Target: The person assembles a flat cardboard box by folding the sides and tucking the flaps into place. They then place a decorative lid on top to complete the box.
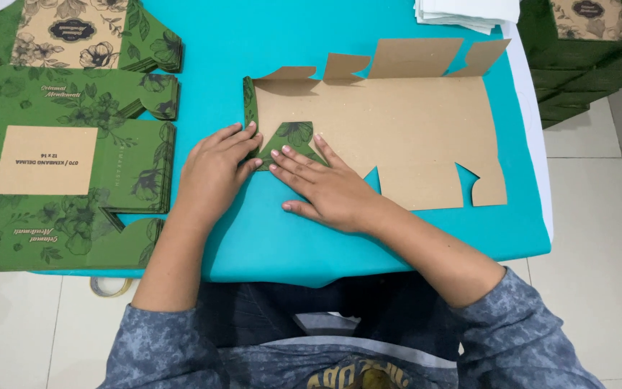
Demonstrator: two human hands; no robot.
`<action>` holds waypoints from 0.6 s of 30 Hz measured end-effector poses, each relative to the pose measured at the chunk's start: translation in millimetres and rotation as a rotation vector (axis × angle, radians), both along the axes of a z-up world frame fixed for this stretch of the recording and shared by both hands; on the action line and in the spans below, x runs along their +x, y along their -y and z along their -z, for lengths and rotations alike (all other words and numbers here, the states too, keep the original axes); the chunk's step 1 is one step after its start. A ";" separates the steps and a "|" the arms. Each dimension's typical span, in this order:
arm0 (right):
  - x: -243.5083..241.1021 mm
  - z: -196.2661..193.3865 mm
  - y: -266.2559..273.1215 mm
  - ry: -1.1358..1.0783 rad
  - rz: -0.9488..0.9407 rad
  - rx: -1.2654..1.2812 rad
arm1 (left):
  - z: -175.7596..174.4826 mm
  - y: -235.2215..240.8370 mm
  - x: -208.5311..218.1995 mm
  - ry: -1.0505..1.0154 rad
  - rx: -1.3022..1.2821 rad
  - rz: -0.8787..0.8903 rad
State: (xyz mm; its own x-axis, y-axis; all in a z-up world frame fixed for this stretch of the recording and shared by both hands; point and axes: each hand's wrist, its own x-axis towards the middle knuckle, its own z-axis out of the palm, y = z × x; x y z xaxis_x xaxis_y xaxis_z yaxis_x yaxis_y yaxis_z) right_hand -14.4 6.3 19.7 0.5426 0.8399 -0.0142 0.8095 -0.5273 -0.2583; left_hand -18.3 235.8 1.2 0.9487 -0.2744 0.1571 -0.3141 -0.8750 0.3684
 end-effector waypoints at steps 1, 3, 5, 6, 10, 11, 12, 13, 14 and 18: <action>-0.7 -0.2 0.8 0.009 0.014 -0.014 | -0.9 -0.7 0.0 0.009 0.007 0.009; -2.4 -2.8 6.1 0.017 0.027 -0.024 | -3.7 -0.4 -1.4 0.017 0.019 0.018; -4.2 -7.4 16.5 -0.044 0.072 -0.060 | -7.0 2.8 -3.1 0.030 0.007 0.002; -5.0 -9.4 19.6 -0.044 0.075 -0.059 | -6.8 1.6 -3.4 0.030 0.009 0.005; -9.9 -18.2 34.6 -0.077 0.126 -0.109 | -6.6 5.0 -4.2 0.035 0.021 -0.004; -10.5 -20.8 36.5 -0.084 0.130 -0.114 | -8.1 5.1 -4.9 0.029 0.019 -0.014; -12.0 -20.5 35.6 -0.079 0.131 -0.116 | -6.3 5.0 -5.0 0.034 0.017 -0.013; -13.3 -20.1 34.9 -0.091 0.141 -0.103 | -4.8 4.9 -5.2 0.033 0.036 -0.017; -14.6 -19.8 34.4 -0.102 0.150 -0.091 | -3.4 5.2 -5.4 0.032 0.055 -0.021; -7.9 -22.2 55.9 -0.191 0.195 -0.030 | 0.8 5.9 -4.3 0.071 0.103 -0.008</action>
State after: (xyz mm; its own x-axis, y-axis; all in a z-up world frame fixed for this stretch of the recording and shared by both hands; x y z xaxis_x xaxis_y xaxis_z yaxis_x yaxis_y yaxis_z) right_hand -22.3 -49.6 41.9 0.6792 0.7174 -0.1549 0.6301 -0.6783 -0.3780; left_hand -22.5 229.9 0.5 0.9383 -0.2853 0.1953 -0.3293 -0.9095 0.2537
